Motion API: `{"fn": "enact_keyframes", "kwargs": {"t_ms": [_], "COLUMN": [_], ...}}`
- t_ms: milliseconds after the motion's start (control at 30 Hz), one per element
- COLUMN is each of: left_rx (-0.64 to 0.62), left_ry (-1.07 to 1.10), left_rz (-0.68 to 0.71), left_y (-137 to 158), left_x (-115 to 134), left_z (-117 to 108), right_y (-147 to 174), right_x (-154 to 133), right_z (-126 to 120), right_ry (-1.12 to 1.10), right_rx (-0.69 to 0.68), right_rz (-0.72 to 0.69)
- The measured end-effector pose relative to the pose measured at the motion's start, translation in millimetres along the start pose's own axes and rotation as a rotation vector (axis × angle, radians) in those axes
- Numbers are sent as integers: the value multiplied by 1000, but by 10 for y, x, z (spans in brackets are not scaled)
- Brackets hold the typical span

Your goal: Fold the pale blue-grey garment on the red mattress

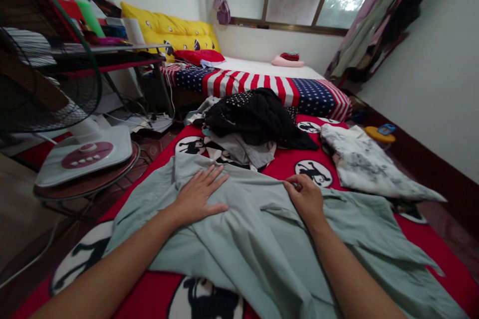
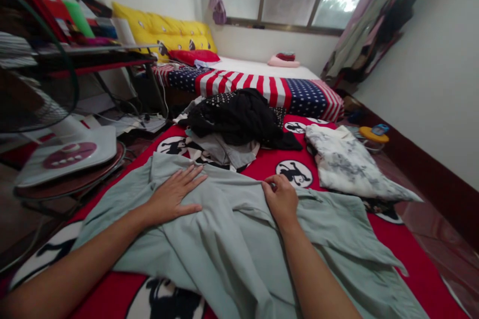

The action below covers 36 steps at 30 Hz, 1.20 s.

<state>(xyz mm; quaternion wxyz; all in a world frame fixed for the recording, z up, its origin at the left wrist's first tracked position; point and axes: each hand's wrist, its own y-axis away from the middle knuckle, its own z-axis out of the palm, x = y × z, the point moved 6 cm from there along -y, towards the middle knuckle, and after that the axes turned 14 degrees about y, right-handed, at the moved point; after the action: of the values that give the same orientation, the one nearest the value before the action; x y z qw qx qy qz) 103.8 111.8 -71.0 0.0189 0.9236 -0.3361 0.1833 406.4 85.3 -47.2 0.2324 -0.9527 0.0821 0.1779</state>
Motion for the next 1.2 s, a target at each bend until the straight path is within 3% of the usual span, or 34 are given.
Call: {"fn": "enact_keyframes", "kwargs": {"t_ms": [233,300,400,467,533,567,600,633,733,833,900,933,1000,1100,1167,1200], "left_rx": [78,126,219,237,215,198,184,177,182,193,205,213,227,219,212,213], "left_ry": [17,83,266,371,412,411,401,384,331,312,312,314,320,327,329,334], "left_rz": [39,72,160,229,280,295,305,309,311,313,321,324,306,252,233,233], "left_y": [-9,40,259,490,727,828,911,971,1028,986,962,957,952,931,899,879], "left_x": [49,96,222,323,411,444,470,489,521,541,549,549,535,505,494,490], "left_z": [-50,-83,-161,-190,-193,-189,-186,-186,-189,-177,-168,-165,-160,-147,-145,-148], "right_y": [15,108,470,863,1328,1576,1830,2048,2443,2552,2482,2381,2057,1609,1519,1510], "right_x": [-35,-14,-30,-136,-298,-392,-474,-548,-624,-673,-727,-718,-546,138,616,809], "right_z": [-20,-123,-562,-975,-1298,-1376,-1386,-1401,-1186,-884,-889,-972,-1260,-1778,-1926,-1921], "right_ry": [-235,-269,-324,-352,-353,-357,-322,-292,-49,105,-11,-110,-350,-724,-948,-1031], "right_rx": [-27,-57,-69,-99,-237,-369,-534,-590,-590,-616,-652,-651,-542,-63,226,306], "right_rz": [8,11,-6,-103,-251,-348,-444,-559,-696,-718,-718,-655,-371,255,554,656]}}
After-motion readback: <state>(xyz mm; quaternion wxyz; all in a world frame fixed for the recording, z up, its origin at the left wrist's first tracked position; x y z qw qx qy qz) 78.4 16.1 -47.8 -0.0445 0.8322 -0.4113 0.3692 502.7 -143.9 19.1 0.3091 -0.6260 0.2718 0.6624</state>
